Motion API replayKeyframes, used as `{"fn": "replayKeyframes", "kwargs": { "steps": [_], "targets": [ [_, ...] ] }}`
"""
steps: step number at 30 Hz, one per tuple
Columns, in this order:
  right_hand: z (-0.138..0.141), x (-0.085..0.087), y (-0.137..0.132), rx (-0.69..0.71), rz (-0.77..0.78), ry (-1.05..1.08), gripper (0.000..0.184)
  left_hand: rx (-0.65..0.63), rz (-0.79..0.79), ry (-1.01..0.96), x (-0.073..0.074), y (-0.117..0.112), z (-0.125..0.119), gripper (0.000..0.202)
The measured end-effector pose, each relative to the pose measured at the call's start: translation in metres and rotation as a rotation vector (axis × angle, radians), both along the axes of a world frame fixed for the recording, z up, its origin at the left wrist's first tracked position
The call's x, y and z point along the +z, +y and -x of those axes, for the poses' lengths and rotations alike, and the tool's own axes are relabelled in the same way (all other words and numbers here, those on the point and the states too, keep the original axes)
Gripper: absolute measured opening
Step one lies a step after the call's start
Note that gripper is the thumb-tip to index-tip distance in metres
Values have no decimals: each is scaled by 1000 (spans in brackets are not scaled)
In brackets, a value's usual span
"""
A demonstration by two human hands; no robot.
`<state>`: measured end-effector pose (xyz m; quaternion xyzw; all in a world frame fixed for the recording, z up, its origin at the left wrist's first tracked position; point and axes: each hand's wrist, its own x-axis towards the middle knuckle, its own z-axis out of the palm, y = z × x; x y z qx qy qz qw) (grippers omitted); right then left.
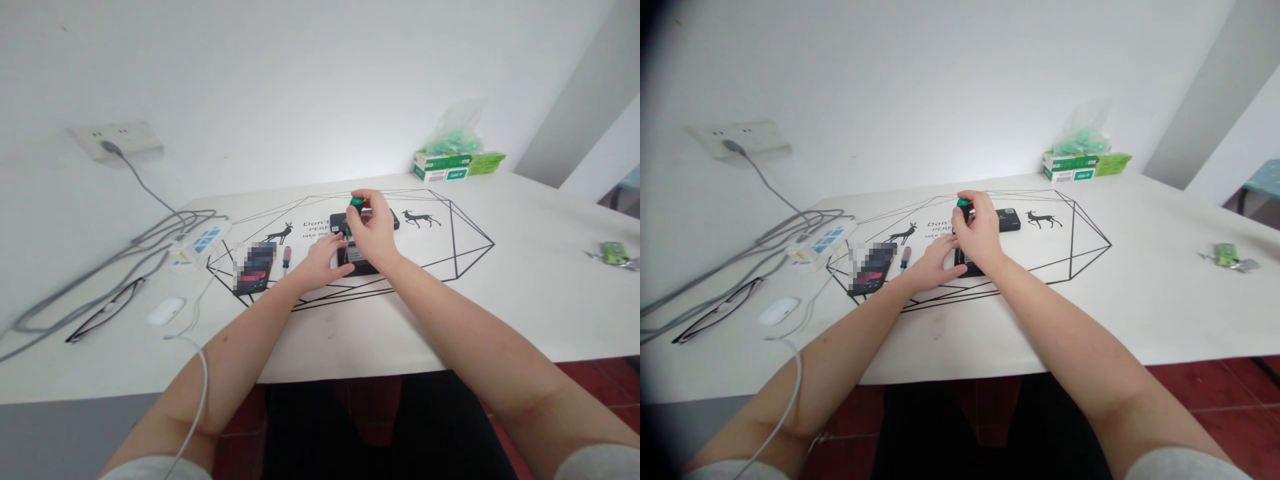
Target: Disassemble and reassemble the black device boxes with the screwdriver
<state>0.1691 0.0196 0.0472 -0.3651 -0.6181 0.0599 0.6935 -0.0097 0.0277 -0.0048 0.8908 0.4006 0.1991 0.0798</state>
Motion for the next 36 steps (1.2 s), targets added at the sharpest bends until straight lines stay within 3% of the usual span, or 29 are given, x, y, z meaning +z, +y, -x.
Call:
{"fn": "replayKeyframes", "kwargs": {
  "steps": [2, 3, 8, 10, 15, 18, 20, 22, 25, 29, 36],
  "targets": [
    [0, 1, -1, 2, 19, 12, 21, -18, -41, -15, 3, 0, -2, 33],
    [0, 2, -1, 6, 29, 16, 21, -26, -47, -7, 4, 0, -3, 28],
    [-3, 3, 0, -10, 27, 53, 21, -41, -33, -17, 3, 5, -1, 28],
    [-4, 3, 0, -31, 15, 54, 21, 52, -70, -54, 0, 12, 4, 30],
    [-5, 2, 2, -44, 8, 47, 20, 421, -136, -152, -5, 32, 17, 46],
    [-6, 2, 4, -56, 4, 47, 20, 495, -112, -138, -6, 31, 17, 53],
    [-8, 2, 5, -73, -5, 34, 20, 431, -84, -121, -7, 24, 13, 51],
    [-12, 2, 7, -97, -25, 6, 20, 273, -22, -71, -9, 15, 8, 54],
    [-18, 2, 13, -127, -50, -43, 20, 85, 97, 75, -10, 4, 2, 80],
    [-27, -2, 24, -154, -45, -75, 21, 57, 190, 196, -9, -1, -1, 117],
    [-45, -11, 44, -230, -17, -36, 20, 81, 161, 106, -2, 3, -3, 102]
  ]
}}
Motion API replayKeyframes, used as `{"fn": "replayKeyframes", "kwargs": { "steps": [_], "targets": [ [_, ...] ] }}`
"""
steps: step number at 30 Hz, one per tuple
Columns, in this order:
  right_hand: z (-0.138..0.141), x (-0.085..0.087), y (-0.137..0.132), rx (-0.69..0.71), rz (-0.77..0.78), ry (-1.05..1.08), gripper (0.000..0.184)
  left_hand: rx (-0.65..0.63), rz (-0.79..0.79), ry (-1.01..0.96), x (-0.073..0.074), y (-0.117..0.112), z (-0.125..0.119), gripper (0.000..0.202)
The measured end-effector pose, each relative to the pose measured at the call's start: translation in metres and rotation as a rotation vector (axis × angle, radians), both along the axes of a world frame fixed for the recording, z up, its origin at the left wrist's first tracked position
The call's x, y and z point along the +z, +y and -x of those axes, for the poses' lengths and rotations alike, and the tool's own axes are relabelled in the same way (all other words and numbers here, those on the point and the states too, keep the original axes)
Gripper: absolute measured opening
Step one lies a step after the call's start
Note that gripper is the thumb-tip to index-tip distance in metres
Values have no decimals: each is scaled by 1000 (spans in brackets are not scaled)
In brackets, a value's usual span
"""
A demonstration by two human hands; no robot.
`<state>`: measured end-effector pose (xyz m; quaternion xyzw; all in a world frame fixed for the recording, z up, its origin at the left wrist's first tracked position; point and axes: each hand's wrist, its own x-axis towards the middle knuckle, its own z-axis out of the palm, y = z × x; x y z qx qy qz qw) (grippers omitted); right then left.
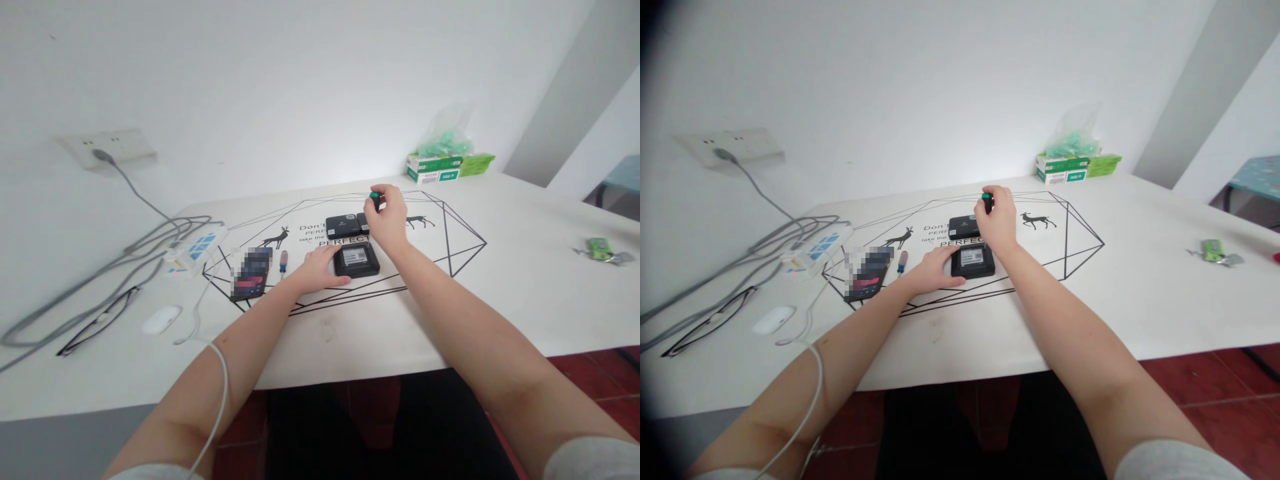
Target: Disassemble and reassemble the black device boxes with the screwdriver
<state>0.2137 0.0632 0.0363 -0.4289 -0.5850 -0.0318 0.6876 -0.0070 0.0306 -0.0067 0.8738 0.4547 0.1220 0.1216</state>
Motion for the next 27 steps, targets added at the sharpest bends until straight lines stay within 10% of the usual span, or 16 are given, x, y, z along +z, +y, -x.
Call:
{"fn": "replayKeyframes", "kwargs": {
  "steps": [27],
  "targets": [
    [13, -7, -7, 51, 36, 8, 15, -16, 75, 164, 1, -14, 1, 117]
  ]
}}
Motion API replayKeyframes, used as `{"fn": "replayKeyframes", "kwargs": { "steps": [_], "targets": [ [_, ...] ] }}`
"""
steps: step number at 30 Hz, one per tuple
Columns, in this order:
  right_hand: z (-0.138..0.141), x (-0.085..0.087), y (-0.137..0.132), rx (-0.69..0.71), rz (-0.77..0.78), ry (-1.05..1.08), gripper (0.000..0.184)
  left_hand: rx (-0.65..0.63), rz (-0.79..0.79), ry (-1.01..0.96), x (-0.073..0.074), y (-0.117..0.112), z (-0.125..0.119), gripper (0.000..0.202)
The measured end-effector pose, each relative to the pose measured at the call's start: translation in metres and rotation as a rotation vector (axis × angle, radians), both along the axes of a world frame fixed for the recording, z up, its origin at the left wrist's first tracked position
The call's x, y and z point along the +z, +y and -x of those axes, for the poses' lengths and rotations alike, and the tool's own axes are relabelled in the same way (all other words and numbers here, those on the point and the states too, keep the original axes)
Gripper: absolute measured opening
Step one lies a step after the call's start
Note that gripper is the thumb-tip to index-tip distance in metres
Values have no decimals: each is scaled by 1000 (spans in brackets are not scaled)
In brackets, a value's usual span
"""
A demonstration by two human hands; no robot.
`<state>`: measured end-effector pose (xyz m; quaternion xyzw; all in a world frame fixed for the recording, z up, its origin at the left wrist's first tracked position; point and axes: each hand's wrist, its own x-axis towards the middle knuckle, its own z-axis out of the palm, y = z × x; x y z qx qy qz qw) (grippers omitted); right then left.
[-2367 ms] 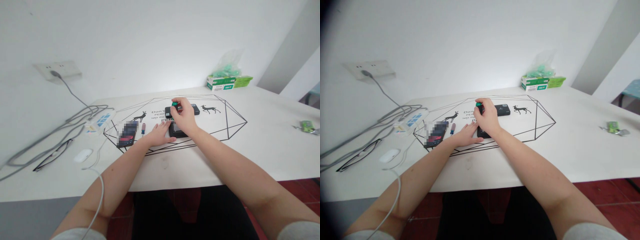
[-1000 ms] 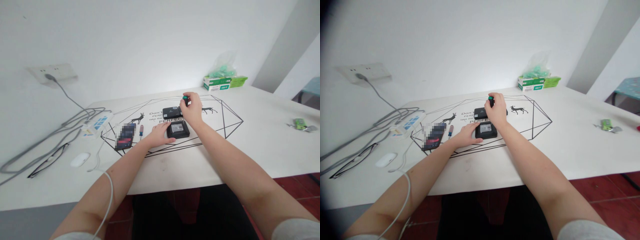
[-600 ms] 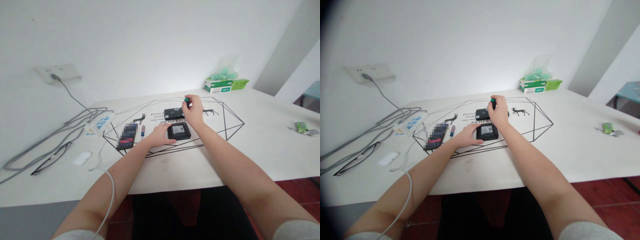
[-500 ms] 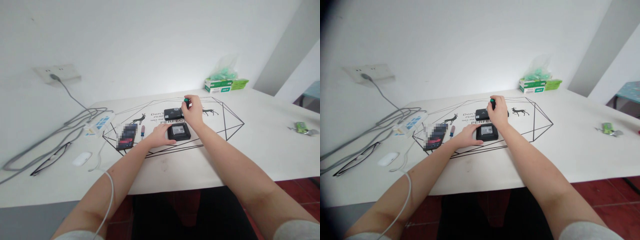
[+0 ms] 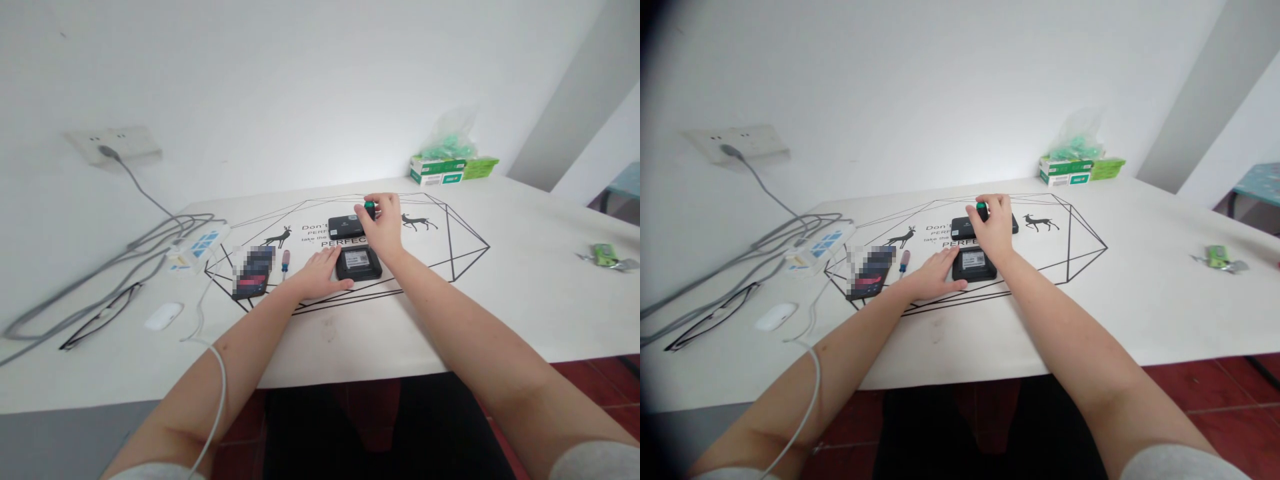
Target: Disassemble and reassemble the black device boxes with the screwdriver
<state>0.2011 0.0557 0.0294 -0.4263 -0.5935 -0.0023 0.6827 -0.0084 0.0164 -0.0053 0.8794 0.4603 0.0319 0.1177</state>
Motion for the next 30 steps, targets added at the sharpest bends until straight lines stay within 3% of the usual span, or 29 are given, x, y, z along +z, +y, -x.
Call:
{"fn": "replayKeyframes", "kwargs": {
  "steps": [6, 15, 21, 24, 29, 30],
  "targets": [
    [2, 1, 2, 33, 14, 44, 12, 8, 12, 34, 2, 0, -1, 116],
    [3, -4, 3, 174, 18, 79, 25, 13, 6, 61, 3, -1, 0, 118],
    [0, -3, 4, 15, -84, -12, 30, 8, 11, 66, 4, -1, -1, 118],
    [0, -1, 1, 12, -86, -12, 30, 6, 7, 61, 5, -1, -2, 117],
    [2, 4, -6, -4, 25, 29, 9, 9, 7, 61, 5, -2, -2, 119],
    [3, 5, -7, -8, 62, 31, 13, 10, 9, 63, 6, -2, -2, 119]
  ]
}}
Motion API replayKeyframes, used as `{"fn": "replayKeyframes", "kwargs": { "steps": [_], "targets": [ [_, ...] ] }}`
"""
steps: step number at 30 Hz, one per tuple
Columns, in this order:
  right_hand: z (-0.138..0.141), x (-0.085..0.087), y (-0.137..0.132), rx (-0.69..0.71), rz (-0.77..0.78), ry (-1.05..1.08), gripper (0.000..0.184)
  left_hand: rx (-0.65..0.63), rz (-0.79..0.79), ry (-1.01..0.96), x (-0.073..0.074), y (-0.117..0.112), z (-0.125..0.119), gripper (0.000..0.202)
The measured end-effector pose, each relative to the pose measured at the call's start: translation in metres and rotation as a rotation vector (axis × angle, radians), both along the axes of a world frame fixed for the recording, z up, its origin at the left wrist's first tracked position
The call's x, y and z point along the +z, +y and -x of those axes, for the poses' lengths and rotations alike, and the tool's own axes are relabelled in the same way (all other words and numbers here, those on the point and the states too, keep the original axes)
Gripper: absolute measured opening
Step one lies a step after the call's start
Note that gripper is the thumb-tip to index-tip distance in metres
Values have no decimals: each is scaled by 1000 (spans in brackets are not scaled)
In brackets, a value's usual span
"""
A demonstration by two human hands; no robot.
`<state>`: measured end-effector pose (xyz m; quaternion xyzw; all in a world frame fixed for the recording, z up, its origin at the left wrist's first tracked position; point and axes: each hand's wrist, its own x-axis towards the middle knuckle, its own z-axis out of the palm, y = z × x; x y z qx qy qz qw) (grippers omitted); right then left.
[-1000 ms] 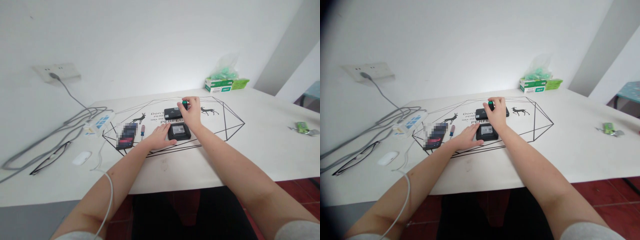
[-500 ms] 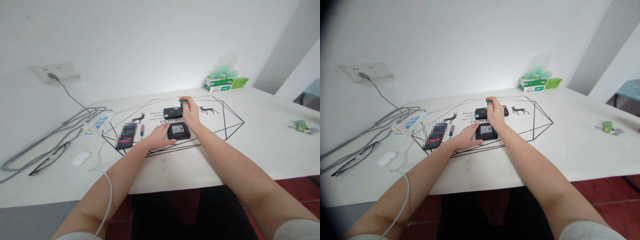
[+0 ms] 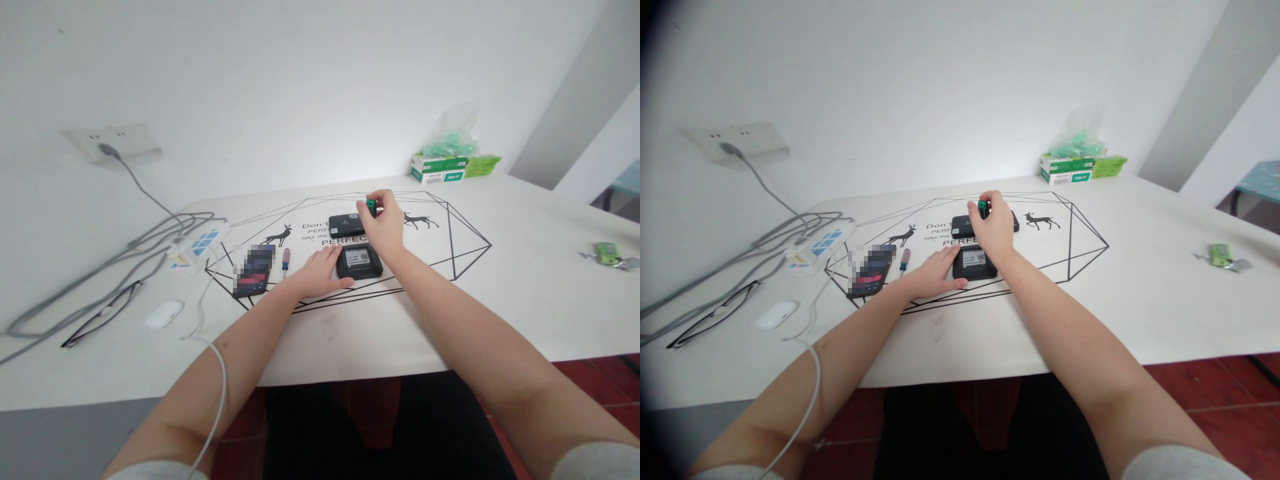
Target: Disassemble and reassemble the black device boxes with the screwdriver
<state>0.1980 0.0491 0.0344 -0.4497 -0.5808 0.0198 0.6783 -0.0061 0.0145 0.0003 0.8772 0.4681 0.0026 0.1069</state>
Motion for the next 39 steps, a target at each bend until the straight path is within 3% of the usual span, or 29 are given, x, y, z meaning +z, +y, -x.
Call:
{"fn": "replayKeyframes", "kwargs": {
  "steps": [3, 8, 15, 23, 27, 33, 39],
  "targets": [
    [2, 1, -2, 26, 72, 10, 26, 6, 8, 9, 1, -1, -1, 118],
    [3, -1, -2, 43, 81, 1, 19, 7, -1, 13, 2, -1, -1, 118],
    [-2, -3, 4, -19, -113, -66, 22, -5, -14, -5, -2, 1, 1, 118],
    [-3, -3, 5, -32, -145, -80, 26, 1, -2, 10, -2, 1, 1, 117],
    [-1, 0, 2, -65, -83, -84, 9, -3, -6, 3, -1, 1, 1, 117],
    [3, 2, -6, 12, 122, -67, 22, -6, -1, -8, 0, 0, 1, 116],
    [6, -2, -7, 22, 24, -53, 28, -6, -6, -6, -1, 0, 0, 117]
  ]
}}
